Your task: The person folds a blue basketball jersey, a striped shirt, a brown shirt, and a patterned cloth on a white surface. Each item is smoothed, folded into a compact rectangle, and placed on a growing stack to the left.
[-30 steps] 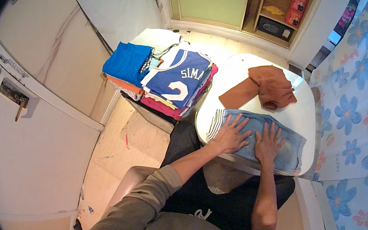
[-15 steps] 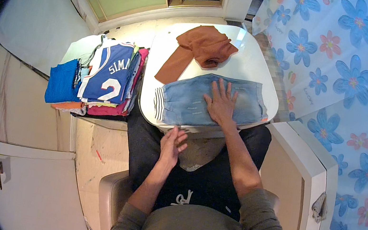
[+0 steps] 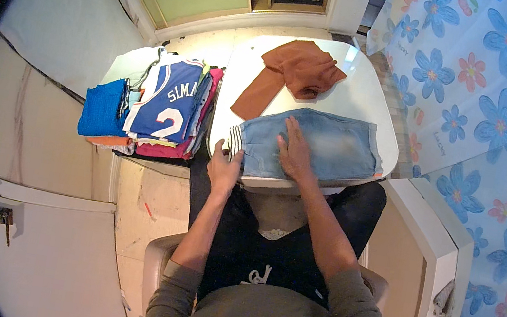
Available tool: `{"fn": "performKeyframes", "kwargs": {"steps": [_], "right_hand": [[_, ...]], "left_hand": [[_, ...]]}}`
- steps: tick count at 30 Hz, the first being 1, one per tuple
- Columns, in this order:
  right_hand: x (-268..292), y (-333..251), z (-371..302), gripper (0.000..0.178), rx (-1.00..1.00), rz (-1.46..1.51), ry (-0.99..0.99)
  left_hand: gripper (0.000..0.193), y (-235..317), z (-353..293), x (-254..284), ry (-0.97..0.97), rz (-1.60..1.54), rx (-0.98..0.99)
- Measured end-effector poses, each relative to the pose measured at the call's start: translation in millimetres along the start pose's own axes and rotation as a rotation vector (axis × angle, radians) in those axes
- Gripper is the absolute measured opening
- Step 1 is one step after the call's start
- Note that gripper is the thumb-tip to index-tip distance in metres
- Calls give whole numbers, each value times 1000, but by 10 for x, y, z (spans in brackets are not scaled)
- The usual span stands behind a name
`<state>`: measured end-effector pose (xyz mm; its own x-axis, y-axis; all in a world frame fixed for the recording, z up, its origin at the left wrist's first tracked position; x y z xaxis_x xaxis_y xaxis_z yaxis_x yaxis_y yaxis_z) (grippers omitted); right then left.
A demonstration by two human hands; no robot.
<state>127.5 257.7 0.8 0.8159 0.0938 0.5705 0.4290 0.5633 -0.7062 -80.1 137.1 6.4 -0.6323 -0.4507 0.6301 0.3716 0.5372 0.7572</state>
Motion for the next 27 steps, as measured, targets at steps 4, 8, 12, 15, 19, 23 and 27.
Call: {"fn": "performKeyframes", "kwargs": {"steps": [4,8,12,15,19,23,27], "right_hand": [[-80,-15,-70,53,47,-56,-26],[-101,-232,-214,49,88,-106,-82],[-147,-281,-278,48,124,-71,-87],[-84,-220,-255,48,90,58,-20],[136,-100,-107,49,60,179,102],[72,103,-15,53,-27,146,60],[-48,105,46,54,-55,149,35]], "left_hand": [[66,-69,-164,34,64,47,-69],[59,-369,-341,91,151,-150,10],[43,-892,-585,-25,108,-846,214],[35,-893,-723,-333,-299,-1105,550],[27,-854,-690,-516,-415,-1204,562],[19,-810,-595,-569,-418,-1282,654],[14,-83,-463,-242,-393,-1289,407]]}}
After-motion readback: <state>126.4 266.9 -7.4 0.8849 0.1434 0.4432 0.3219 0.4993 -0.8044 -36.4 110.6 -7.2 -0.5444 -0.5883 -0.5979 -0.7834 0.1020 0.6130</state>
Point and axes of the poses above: each hand's wrist, its own z-axis towards the middle knuckle, its own x-axis out of the back of the hand, y = z × x, the point moved 9 cm from there along z, towards the middle knuckle, and after that the axes turned 6 degrees about x, right-handed, at the moved point
